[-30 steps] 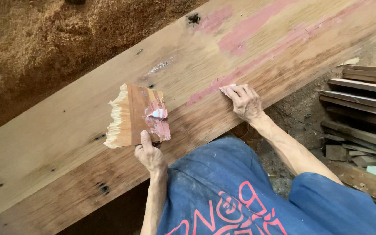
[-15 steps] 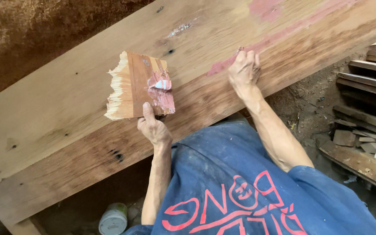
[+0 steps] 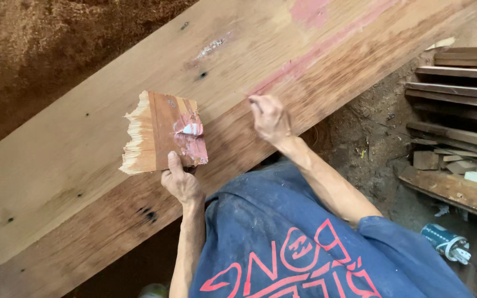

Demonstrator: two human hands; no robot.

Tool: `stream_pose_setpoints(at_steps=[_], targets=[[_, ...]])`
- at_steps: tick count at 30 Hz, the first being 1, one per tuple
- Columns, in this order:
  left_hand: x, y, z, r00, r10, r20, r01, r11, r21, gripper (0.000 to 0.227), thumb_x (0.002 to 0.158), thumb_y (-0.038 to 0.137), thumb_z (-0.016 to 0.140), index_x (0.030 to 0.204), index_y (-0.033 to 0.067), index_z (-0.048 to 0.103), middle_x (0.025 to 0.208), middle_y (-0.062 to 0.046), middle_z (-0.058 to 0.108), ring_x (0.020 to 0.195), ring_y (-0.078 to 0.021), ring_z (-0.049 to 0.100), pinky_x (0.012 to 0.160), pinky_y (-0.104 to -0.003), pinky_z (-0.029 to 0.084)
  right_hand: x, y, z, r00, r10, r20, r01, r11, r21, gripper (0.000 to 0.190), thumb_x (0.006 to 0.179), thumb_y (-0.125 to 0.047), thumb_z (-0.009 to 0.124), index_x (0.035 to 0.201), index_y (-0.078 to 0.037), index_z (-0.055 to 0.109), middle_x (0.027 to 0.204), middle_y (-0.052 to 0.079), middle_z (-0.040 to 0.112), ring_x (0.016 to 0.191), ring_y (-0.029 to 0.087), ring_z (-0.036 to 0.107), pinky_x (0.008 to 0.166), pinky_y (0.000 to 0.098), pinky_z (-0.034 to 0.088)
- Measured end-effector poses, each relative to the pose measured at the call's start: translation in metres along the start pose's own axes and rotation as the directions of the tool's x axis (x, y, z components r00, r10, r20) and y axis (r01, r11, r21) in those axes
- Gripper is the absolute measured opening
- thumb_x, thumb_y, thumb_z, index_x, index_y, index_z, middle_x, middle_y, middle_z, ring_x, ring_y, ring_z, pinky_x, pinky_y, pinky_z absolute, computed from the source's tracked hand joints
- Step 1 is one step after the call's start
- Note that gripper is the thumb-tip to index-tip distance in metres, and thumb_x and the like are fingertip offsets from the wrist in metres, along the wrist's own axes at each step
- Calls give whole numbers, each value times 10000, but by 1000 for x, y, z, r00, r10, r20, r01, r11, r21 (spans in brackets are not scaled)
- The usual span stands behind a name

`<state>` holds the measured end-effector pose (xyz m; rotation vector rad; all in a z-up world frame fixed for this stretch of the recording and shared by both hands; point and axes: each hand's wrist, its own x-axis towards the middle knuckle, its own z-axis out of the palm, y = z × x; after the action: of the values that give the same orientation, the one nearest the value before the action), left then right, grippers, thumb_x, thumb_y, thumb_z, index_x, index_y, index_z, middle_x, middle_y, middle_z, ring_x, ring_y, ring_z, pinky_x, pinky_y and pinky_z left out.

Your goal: The person flips a long wooden plank and applies a pink filler paste into surface cracks and holes using a small wooden block and a flexible scraper. The person repeatedly scoops filler and spreads it along the plank's surface.

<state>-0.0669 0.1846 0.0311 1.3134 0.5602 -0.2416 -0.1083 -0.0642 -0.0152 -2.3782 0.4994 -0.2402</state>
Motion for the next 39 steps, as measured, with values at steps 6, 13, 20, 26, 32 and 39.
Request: stream_pose_setpoints(at_steps=[6, 13, 20, 26, 32, 39], targets=[[-1, -6, -2, 996, 43, -74, -42, 999, 11, 407, 1051, 319, 602, 966, -71, 679, 897, -69, 694, 734, -119, 628, 645, -286, 536, 2, 51, -48, 927, -363, -91, 326, 903, -280, 245, 1022, -30, 663, 1255, 35, 701, 1228, 160, 696, 1105, 307, 648, 958, 398, 554], [-10, -22, 14, 995, 6, -102, -6, 1000, 2, 389, 1039, 311, 616, 895, -43, 693, 849, -40, 674, 700, -96, 585, 604, -272, 494, -1, 55, -27, 870, -492, 27, 470, 812, -346, 340, 926, -6, 653, 1262, 3, 705, 1266, 124, 663, 1151, 308, 614, 990, 383, 554], [-16, -24, 22, 988, 67, -142, -60, 997, 52, 379, 1035, 309, 607, 922, -40, 702, 873, -31, 693, 736, -83, 585, 642, -258, 487, -1, 47, -27, 870, -484, 91, 488, 820, -298, 389, 888, 16, 625, 1263, -22, 719, 1239, 86, 676, 1140, 283, 612, 964, 377, 567], [-23, -23, 27, 993, 34, -112, -35, 999, -10, 353, 1042, 288, 581, 945, -34, 690, 874, -28, 688, 747, -84, 587, 657, -259, 488, 2, 46, -22, 824, -550, 136, 564, 775, -285, 350, 888, -10, 632, 1225, -11, 726, 1225, 98, 683, 1138, 277, 620, 959, 370, 573], [-28, -22, 35, 992, 88, -90, -80, 992, 94, 393, 1064, 304, 570, 931, -42, 701, 862, -34, 699, 751, -89, 572, 679, -259, 478, 1, 46, -21, 812, -563, 154, 583, 771, -257, 323, 894, -28, 639, 1201, -18, 740, 1214, 87, 703, 1150, 264, 634, 947, 357, 572], [-25, -25, 50, 994, 21, -111, -7, 992, 127, 411, 1048, 305, 601, 876, -56, 695, 819, -37, 672, 715, -109, 556, 632, -292, 462, 15, 79, -49, 833, -546, 87, 535, 758, -373, 272, 972, -70, 641, 1210, -24, 764, 1157, 81, 702, 1078, 240, 619, 949, 365, 569]])
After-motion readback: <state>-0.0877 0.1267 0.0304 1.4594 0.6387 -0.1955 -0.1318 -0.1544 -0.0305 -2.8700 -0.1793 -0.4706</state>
